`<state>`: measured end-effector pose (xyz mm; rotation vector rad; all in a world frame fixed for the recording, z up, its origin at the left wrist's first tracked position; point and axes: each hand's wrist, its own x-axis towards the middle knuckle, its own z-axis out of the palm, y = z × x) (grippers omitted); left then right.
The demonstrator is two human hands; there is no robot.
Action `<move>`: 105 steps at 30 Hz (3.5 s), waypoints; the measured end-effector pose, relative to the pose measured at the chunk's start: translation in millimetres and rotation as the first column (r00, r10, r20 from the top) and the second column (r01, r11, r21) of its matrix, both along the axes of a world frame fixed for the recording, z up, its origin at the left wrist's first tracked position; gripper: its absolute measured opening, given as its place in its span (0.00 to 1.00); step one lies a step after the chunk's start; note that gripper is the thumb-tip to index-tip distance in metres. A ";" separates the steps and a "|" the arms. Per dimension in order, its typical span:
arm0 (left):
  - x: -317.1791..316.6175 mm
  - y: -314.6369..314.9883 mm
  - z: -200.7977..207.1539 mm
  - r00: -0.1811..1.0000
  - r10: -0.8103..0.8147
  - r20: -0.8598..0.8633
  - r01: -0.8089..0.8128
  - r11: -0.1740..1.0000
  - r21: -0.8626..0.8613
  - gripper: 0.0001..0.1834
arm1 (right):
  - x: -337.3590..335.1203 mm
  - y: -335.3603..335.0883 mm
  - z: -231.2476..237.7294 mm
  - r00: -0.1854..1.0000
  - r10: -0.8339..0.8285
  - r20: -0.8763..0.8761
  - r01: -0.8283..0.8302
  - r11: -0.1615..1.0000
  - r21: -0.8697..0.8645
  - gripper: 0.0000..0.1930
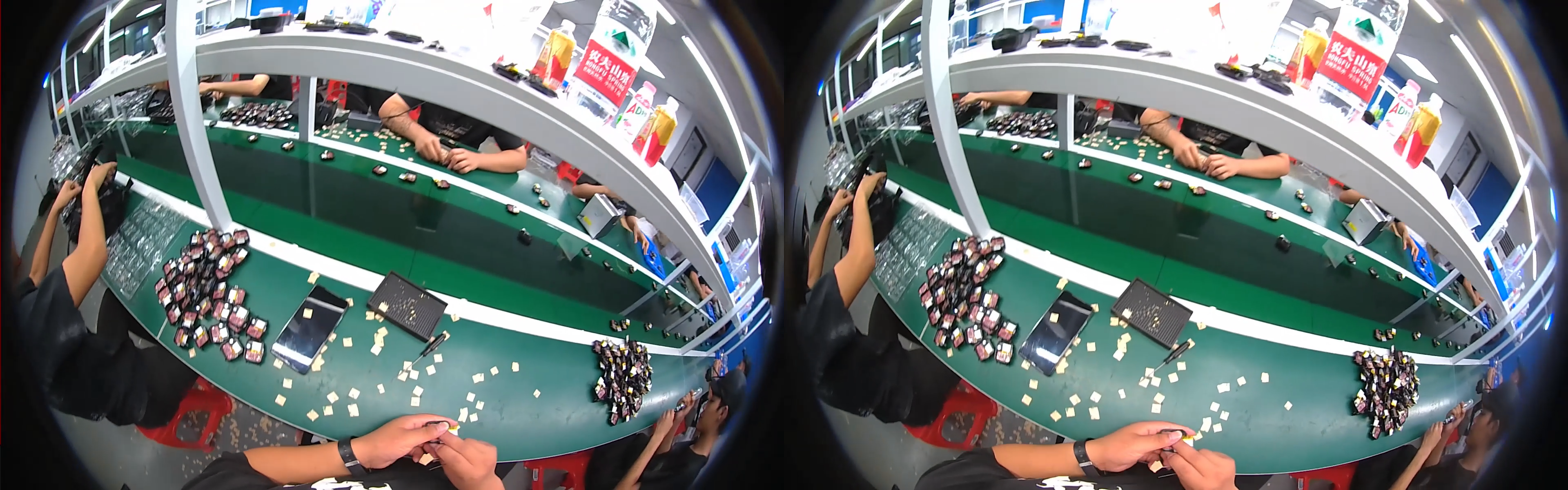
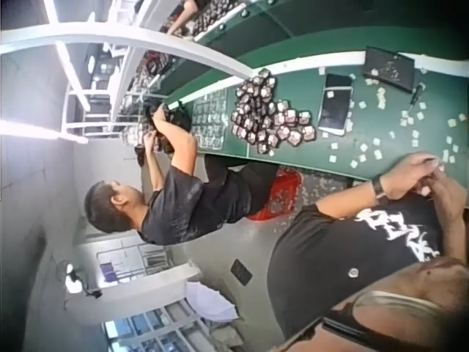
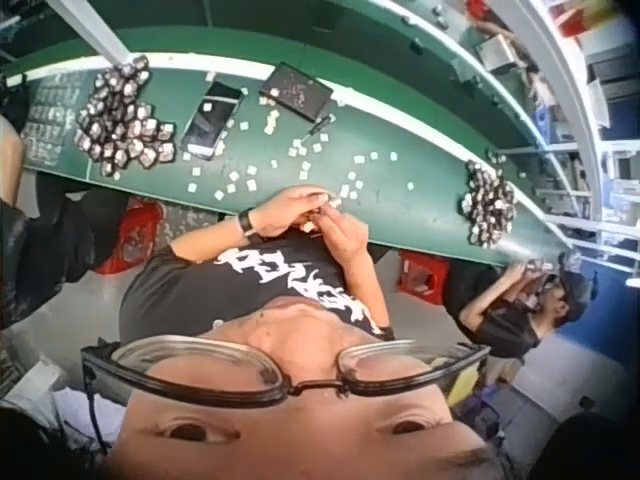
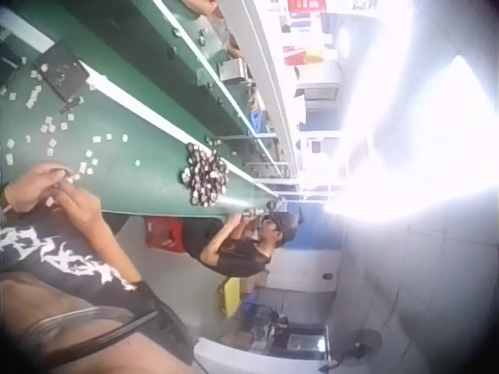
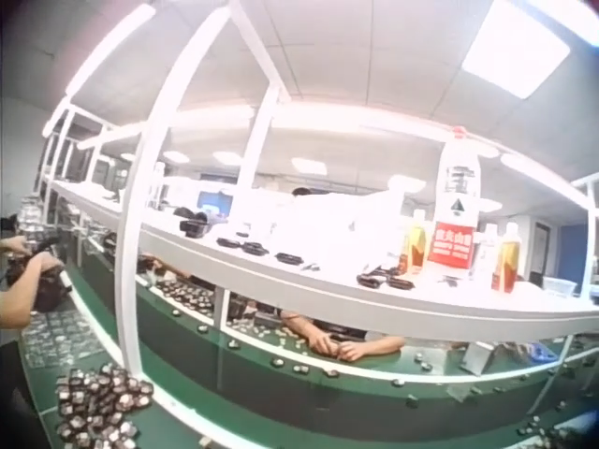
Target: Assembling small electronic components for smartwatches on an industrial assembly line.
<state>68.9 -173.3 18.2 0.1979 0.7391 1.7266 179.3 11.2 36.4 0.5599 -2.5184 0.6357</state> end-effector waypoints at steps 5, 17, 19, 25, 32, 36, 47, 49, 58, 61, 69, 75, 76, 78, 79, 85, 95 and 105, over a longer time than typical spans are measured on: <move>-12.2 -4.1 13.1 0.988 0.060 -0.139 -0.075 0.992 -0.103 0.23 | -6.7 -16.2 18.4 0.878 -0.382 0.289 0.466 0.818 -0.337 0.13; -10.1 5.4 -0.3 0.910 0.177 -0.374 -0.263 0.945 -0.192 0.26 | -11.9 -7.1 5.0 0.585 0.041 0.810 0.777 0.257 -0.574 0.33; -7.3 5.3 -1.0 0.909 0.186 -0.374 -0.275 0.940 -0.201 0.26 | -7.4 -2.0 -0.6 0.587 0.193 0.786 0.738 0.271 -0.618 0.26; 3.1 3.8 -6.1 0.882 0.143 -0.450 -0.295 0.910 -0.290 0.24 | -3.7 -19.1 14.4 0.605 0.205 0.770 0.689 0.349 -0.635 0.11; 2.0 7.5 -3.2 0.826 0.123 -0.550 -0.345 0.882 -0.321 0.23 | -8.2 -23.3 16.7 0.457 0.311 0.833 0.791 0.286 -0.540 0.08; 1.1 11.6 -0.9 0.850 0.190 -0.492 -0.361 0.889 -0.280 0.23 | -9.4 -26.2 11.6 0.501 0.347 0.793 0.789 0.192 -0.583 0.08; -0.1 -1.4 2.6 0.619 0.006 -0.786 -0.364 0.888 -0.280 0.21 | -18.1 -34.4 -0.6 0.572 0.351 0.742 0.773 0.074 -0.631 0.08; -0.7 -1.5 -4.3 0.793 0.077 -0.605 -0.307 0.907 -0.287 0.21 | -19.1 -35.3 -0.8 0.586 0.328 0.741 0.768 0.066 -0.637 0.08; -5.1 1.6 2.6 0.958 0.222 -0.184 -0.258 0.944 -0.206 0.22 | 0.3 -15.3 -10.2 0.822 0.010 0.569 0.545 0.273 -0.793 0.20; -5.0 1.9 0.0 0.946 0.190 -0.263 -0.250 0.944 -0.217 0.21 | -7.6 2.1 -5.9 0.854 -0.087 0.513 0.397 0.746 -0.535 0.19; -3.9 1.2 -5.5 0.900 0.151 -0.408 -0.268 0.932 -0.246 0.20 | -35.7 13.1 8.4 0.947 -0.041 0.319 0.075 0.993 -0.094 0.18; -2.6 2.6 -7.2 0.885 0.222 -0.409 -0.320 0.928 -0.189 0.19 | -19.9 -4.6 -7.1 0.786 -0.029 0.617 0.463 0.688 -0.558 0.10; -2.4 2.7 -8.2 0.886 0.229 -0.403 -0.323 0.928 -0.183 0.19 | -19.1 -8.5 -10.3 0.785 -0.029 0.619 0.464 0.690 -0.556 0.10; -2.4 3.0 -8.7 0.887 0.234 -0.398 -0.324 0.929 -0.177 0.19 | -19.2 -17.0 -14.9 0.794 0.015 0.607 0.534 0.459 -0.710 0.08; -2.7 2.9 -8.3 0.887 0.246 -0.391 -0.331 0.929 -0.164 0.19 | -19.6 -19.0 -15.0 0.794 0.013 0.607 0.535 0.459 -0.709 0.08; -5.1 1.3 -11.4 0.874 0.207 -0.440 -0.298 0.943 -0.149 0.19 | -25.1 -22.1 -6.4 0.784 -0.124 0.608 0.542 0.613 -0.574 0.08; -1.6 -3.8 -9.3 0.931 0.208 -0.301 -0.251 0.962 -0.112 0.20 | -29.4 -23.9 -15.5 0.744 0.016 0.669 0.624 0.345 -0.702 0.06; -7.4 -2.9 -4.7 0.894 0.071 -0.442 -0.157 0.974 -0.162 0.20 | -42.7 -9.9 -7.3 0.638 0.211 0.741 0.714 0.199 -0.671 0.15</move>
